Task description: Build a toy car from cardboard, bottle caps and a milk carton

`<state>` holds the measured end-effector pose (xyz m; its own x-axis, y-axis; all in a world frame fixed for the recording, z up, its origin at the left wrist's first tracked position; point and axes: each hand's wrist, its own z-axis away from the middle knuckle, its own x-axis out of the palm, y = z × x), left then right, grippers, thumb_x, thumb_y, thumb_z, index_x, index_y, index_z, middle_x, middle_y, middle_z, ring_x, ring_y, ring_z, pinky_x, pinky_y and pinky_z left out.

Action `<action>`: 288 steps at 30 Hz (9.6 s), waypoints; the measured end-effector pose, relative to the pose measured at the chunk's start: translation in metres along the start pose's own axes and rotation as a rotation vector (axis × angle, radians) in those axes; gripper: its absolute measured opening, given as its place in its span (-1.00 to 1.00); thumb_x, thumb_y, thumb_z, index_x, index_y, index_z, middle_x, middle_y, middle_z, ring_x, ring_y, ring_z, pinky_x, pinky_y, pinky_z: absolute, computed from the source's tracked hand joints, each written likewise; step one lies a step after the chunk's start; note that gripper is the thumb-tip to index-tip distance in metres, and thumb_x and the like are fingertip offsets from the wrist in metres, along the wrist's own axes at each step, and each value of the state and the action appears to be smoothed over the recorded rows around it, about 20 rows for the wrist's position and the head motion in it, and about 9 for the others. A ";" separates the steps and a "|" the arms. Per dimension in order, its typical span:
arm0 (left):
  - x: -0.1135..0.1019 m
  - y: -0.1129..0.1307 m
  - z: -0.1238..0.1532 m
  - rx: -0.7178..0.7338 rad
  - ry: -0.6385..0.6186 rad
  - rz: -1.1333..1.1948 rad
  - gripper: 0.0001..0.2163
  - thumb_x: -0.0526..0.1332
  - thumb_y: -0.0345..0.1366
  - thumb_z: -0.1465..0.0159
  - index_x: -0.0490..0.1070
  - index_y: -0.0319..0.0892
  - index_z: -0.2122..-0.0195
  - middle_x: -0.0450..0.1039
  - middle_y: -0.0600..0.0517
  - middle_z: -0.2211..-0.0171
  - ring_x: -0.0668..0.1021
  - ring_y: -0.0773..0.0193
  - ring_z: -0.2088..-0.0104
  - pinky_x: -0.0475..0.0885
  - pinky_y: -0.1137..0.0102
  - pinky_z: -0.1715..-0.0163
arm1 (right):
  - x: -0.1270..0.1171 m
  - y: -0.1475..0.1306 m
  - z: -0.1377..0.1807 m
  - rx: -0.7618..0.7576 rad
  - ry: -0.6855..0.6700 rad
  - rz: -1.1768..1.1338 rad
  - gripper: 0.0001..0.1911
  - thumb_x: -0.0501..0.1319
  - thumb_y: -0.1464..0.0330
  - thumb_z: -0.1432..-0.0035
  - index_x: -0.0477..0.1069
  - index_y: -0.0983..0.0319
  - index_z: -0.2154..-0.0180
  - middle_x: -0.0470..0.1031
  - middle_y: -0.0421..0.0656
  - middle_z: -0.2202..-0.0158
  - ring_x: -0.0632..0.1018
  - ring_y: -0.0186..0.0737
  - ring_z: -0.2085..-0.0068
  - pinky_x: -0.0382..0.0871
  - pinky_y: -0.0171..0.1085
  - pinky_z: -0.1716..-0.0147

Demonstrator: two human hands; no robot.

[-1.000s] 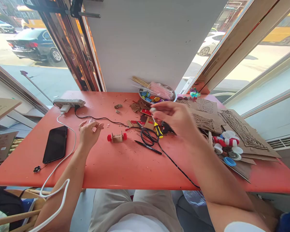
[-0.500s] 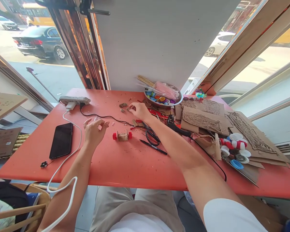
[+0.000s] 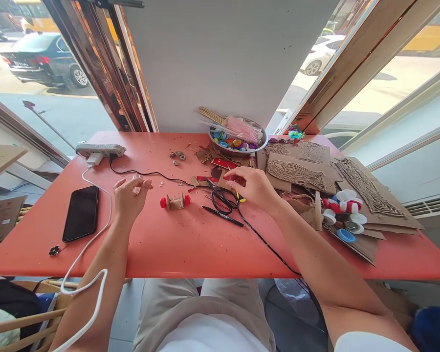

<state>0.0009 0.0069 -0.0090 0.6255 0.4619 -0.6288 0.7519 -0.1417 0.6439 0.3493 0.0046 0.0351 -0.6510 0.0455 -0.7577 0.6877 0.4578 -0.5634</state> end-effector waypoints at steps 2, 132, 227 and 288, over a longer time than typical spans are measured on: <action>-0.002 0.004 -0.003 -0.037 0.017 0.059 -0.72 0.26 -0.05 -0.26 0.51 0.02 0.57 0.62 0.05 0.51 0.65 0.07 0.38 0.58 0.12 0.04 | -0.009 0.005 0.010 0.037 0.053 0.043 -0.84 0.30 0.34 -0.25 0.68 0.14 0.19 0.71 -0.11 0.28 0.62 -0.13 0.34 0.56 -0.15 0.23; 0.007 0.002 -0.034 0.075 -0.177 -0.207 -0.78 0.26 -0.10 -0.25 0.43 0.05 0.54 0.45 0.15 0.65 0.61 0.11 0.46 0.39 0.01 -0.24 | -0.026 0.057 -0.063 0.282 -0.286 0.706 -0.51 0.31 0.31 -0.34 0.53 0.31 -0.25 0.66 0.19 -0.16 0.63 0.26 -0.21 0.51 0.06 -0.16; 0.015 0.025 -0.023 -0.302 -0.073 1.146 -0.90 0.48 -0.19 -0.26 0.62 0.04 0.37 0.67 0.11 0.32 0.65 0.36 0.38 0.72 0.40 0.18 | 0.006 -0.011 0.068 0.286 0.121 0.343 -0.82 0.25 0.35 -0.34 0.63 0.13 0.09 0.73 0.03 0.07 0.67 0.19 -0.02 0.56 0.13 -0.06; 0.006 0.083 0.101 -0.437 -0.263 1.046 -0.60 0.66 -0.02 0.06 0.71 -0.14 0.31 0.73 -0.09 0.35 0.72 0.13 0.33 0.65 0.28 0.23 | 0.052 -0.083 0.111 0.286 -0.067 -0.804 -0.51 0.37 -0.12 -0.24 0.45 0.16 0.40 0.45 -0.23 0.45 0.38 -0.31 0.48 0.29 -0.29 0.49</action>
<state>0.0881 -0.0901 -0.0036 0.9609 0.0950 0.2601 -0.2604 -0.0089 0.9655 0.2944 -0.1290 0.0061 -0.9615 -0.2540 -0.1045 0.0850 0.0865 -0.9926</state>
